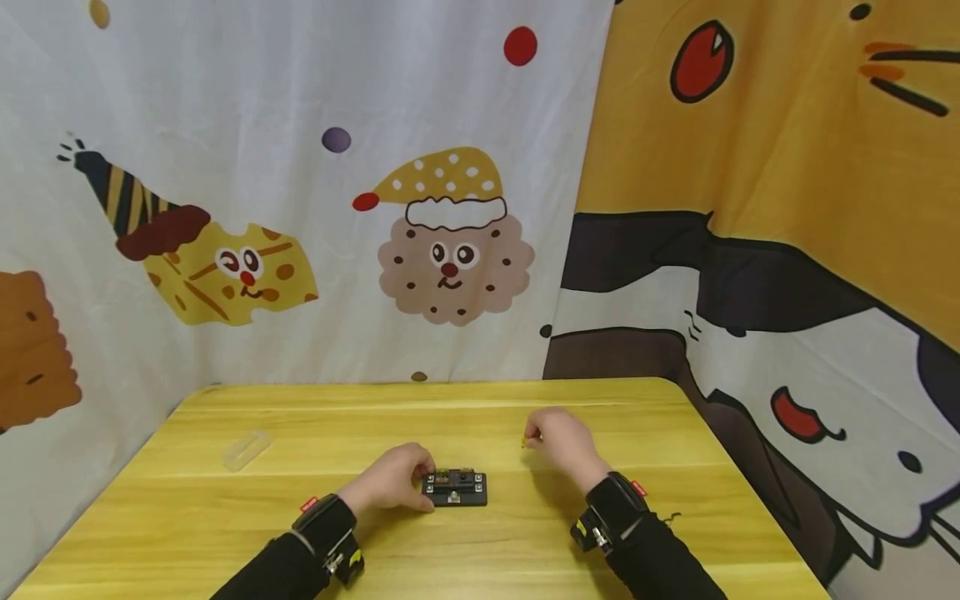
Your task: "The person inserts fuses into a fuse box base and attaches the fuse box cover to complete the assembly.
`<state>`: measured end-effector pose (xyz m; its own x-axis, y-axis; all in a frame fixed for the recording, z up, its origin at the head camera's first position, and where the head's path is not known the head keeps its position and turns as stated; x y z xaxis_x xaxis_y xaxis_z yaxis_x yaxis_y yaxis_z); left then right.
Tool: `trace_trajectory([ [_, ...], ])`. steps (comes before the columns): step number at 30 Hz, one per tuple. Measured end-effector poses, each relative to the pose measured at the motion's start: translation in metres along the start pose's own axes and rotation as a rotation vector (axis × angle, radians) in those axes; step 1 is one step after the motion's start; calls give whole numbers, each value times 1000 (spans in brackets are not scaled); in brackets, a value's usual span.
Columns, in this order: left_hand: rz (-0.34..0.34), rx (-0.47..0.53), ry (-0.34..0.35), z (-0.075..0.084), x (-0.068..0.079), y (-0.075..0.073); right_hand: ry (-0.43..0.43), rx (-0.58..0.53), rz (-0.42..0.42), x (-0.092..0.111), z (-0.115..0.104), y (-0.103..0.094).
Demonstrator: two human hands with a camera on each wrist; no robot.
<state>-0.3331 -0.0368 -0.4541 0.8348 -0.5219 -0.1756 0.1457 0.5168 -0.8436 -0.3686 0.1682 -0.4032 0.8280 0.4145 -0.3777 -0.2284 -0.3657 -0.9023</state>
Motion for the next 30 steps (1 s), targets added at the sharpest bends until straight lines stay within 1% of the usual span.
trace_trajectory([
  [9, 0, 8, 0, 3, 0, -2, -67, -18, -27, -1, -30, 15],
  [21, -5, 13, 3, 2, 1, -2, -167, -42, -38, 1, -63, 22],
  [30, -8, 14, 2, 1, 0, -1, -182, -66, -35, 3, -81, 25],
])
Point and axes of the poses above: each hand's wrist, its own x-axis away from the middle knuckle, its own y-axis out of the palm, z = x × y, the point moved 10 cm from there along -x, towards the middle knuckle, and after that the axes turned 3 degrees about z, right-handed, at the moved point
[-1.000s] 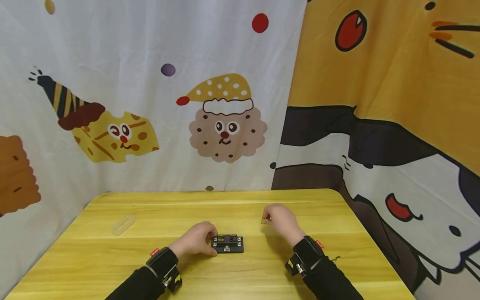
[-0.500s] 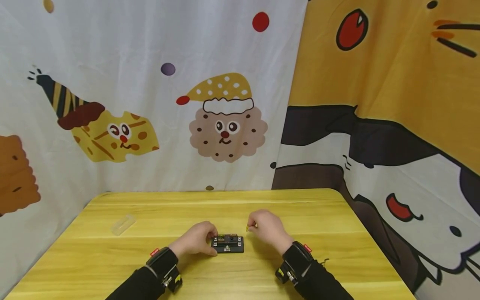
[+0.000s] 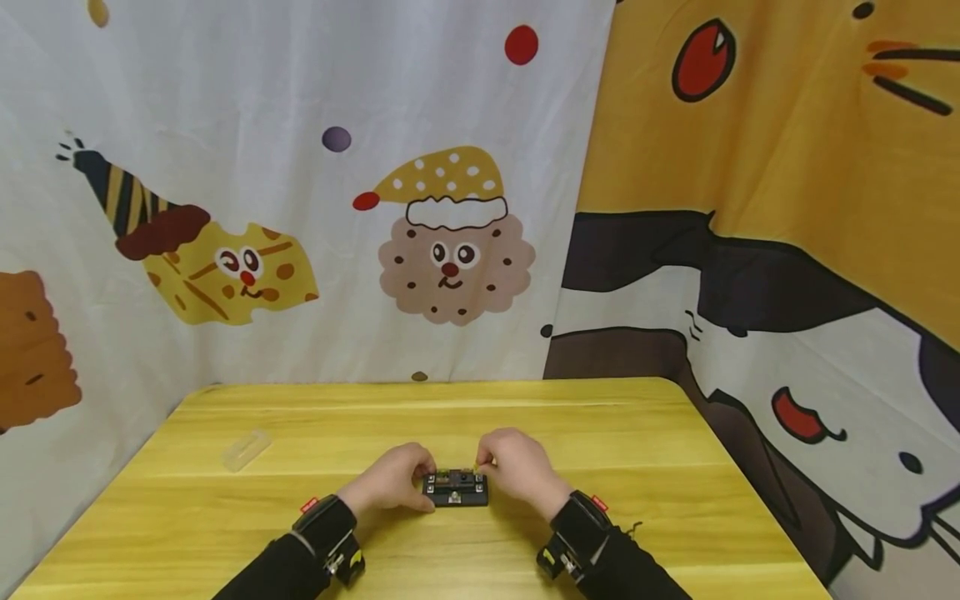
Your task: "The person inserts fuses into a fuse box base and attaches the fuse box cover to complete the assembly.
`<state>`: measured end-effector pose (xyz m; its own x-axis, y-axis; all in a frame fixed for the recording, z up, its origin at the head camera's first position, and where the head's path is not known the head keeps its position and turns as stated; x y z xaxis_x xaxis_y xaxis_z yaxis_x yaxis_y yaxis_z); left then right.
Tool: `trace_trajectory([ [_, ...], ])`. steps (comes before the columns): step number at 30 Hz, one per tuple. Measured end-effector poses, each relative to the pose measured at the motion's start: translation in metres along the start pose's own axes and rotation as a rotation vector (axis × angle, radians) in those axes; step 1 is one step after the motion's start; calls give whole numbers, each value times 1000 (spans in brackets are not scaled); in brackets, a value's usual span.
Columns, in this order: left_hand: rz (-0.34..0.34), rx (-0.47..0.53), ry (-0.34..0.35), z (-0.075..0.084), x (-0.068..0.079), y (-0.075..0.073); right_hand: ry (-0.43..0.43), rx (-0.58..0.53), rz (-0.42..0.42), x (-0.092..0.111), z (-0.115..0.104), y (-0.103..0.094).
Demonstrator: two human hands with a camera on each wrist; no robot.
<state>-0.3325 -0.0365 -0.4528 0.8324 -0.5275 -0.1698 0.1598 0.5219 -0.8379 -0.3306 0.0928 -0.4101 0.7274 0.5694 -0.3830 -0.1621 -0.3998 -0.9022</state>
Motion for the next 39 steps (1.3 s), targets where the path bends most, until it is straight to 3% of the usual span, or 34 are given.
trace_trajectory([
  [22, 12, -6, -9, -3, -2, 2, -17, -35, -24, -2, -13, 11],
  [32, 18, -2, 9, -1, -2, 0, -88, -16, -10, -1, -20, 13],
  [39, 15, -3, 4, -1, -2, 0, -86, -6, -16, -1, -20, 17],
])
Point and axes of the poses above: each hand's wrist, its own x-axis away from the middle knuckle, its own y-axis out of the palm, z = x × y, the point moved 10 cm from there along -x, towards the middle knuckle, and after that the axes turned 3 degrees about z, right-handed, at the moved point
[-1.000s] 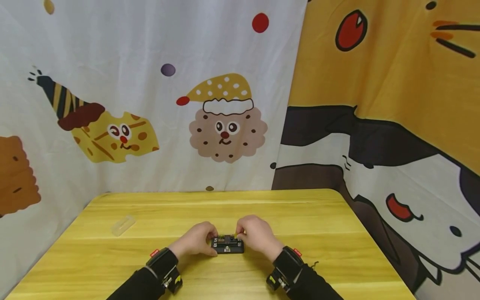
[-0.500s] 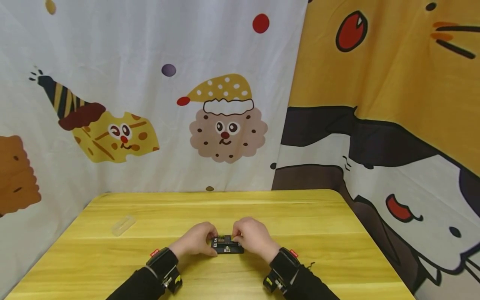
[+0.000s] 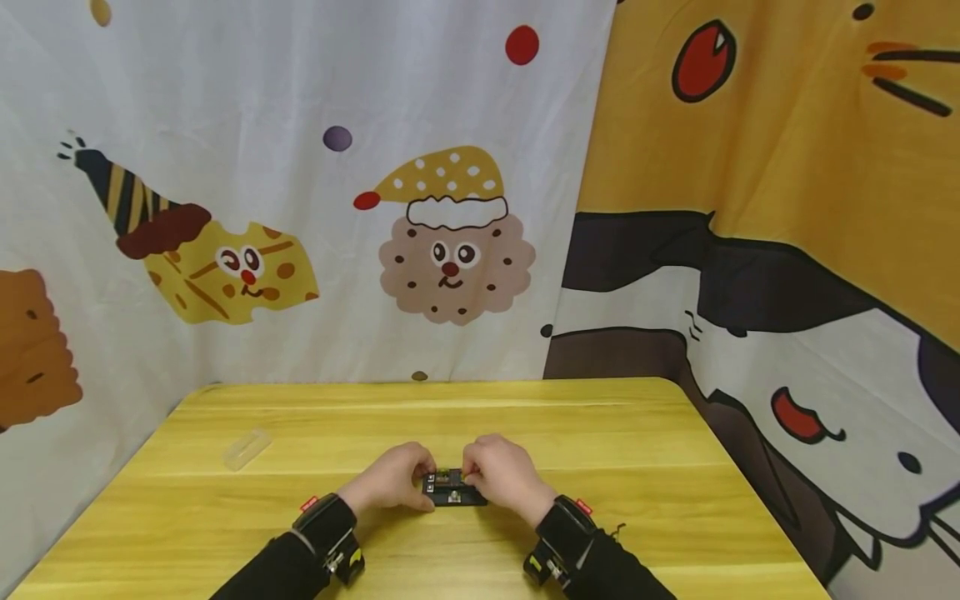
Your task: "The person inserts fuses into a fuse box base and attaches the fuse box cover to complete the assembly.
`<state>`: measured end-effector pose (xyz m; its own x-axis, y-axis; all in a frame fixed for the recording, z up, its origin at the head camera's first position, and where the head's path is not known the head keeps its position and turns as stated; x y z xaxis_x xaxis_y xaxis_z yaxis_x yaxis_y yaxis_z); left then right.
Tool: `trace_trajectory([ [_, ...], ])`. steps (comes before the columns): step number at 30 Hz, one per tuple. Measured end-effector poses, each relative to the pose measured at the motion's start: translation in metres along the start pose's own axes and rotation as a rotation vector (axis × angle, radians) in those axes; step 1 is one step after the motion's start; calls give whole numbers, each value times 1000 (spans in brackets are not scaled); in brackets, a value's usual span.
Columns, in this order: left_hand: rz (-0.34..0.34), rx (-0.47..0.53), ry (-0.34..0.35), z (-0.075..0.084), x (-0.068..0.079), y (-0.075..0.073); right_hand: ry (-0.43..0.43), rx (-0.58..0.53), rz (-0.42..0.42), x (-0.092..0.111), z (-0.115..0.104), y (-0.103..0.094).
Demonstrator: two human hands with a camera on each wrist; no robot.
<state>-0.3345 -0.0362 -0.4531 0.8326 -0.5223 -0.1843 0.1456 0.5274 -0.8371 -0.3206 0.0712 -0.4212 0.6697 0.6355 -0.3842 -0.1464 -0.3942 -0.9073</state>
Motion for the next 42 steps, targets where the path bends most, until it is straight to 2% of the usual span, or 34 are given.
trace_trajectory([
  [19, 5, -1, -14, -3, 0, 1, 14, 79, 12, -2, -4, 2],
  [33, 0, 4, -7, -4, -2, 3, 33, 84, -3, -4, -4, 4],
  [42, 0, 12, -33, -8, -2, 5, 51, 53, 0, -4, -4, 3],
])
Point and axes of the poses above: each hand's wrist, its own x-axis away from the middle knuckle, its own y-axis out of the palm, z = x × y, the point moved 10 cm from there along -x, towards the middle knuckle, and after that the axes turned 3 degrees about z, right-handed, at the moved point
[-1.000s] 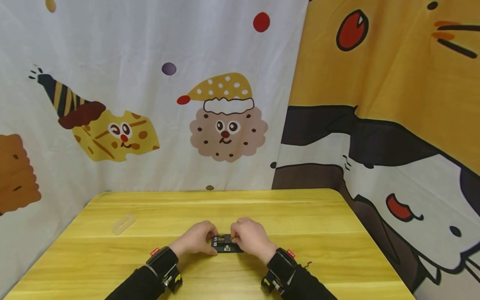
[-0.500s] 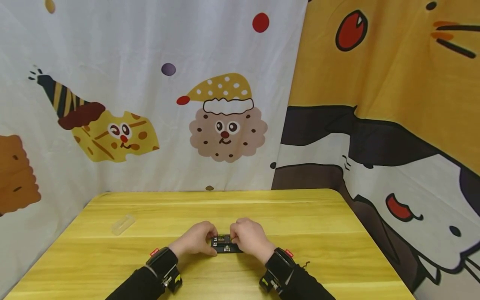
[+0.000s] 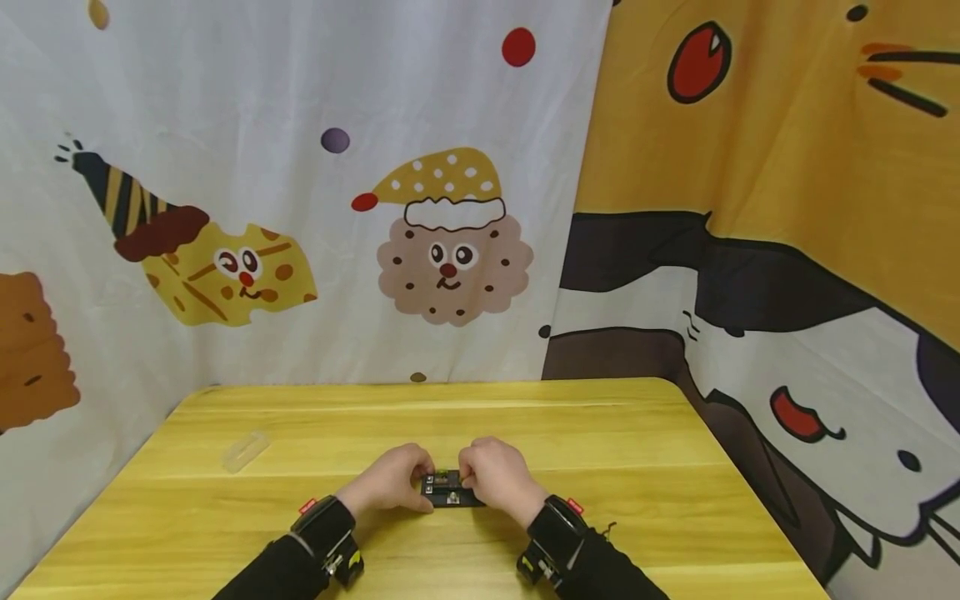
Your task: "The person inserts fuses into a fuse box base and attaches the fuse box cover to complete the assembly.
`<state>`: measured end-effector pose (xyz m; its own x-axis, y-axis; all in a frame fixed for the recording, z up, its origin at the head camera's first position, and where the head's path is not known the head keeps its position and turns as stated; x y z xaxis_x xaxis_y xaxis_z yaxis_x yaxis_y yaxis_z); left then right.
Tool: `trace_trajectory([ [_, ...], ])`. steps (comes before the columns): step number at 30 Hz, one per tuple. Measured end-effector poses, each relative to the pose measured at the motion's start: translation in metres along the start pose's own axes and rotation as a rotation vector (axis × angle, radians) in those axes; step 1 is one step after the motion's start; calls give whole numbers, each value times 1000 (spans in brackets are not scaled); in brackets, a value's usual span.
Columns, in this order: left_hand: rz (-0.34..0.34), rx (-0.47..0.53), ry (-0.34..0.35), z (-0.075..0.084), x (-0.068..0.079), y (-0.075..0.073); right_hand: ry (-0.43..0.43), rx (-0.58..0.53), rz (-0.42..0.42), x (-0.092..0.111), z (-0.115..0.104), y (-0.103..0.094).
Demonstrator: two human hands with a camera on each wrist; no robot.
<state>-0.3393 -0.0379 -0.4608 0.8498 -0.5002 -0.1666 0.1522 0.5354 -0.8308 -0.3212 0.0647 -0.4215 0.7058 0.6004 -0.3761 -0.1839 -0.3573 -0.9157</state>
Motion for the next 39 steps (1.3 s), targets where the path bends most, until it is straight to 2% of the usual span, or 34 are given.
trace_trajectory([
  [21, 1, -11, 5, 3, 1, -4, 67, -47, -48, -4, 5, 5],
  [31, -2, -17, 4, 0, -1, 0, 62, -91, -89, 0, 9, 8],
  [39, -4, -10, 0, 2, 0, 0, 67, -105, -66, 8, 17, 4],
])
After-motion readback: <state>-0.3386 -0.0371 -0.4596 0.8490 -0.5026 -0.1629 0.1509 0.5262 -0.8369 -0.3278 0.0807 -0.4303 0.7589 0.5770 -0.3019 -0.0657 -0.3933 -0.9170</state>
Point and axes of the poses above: each hand's wrist, its own x-axis away from the middle knuckle, its own y-axis out of the palm, z = x × y, the point moved 10 cm from there along -x, towards the middle knuckle, and after that the axes turned 3 degrees about z, right-handed, at the moved point
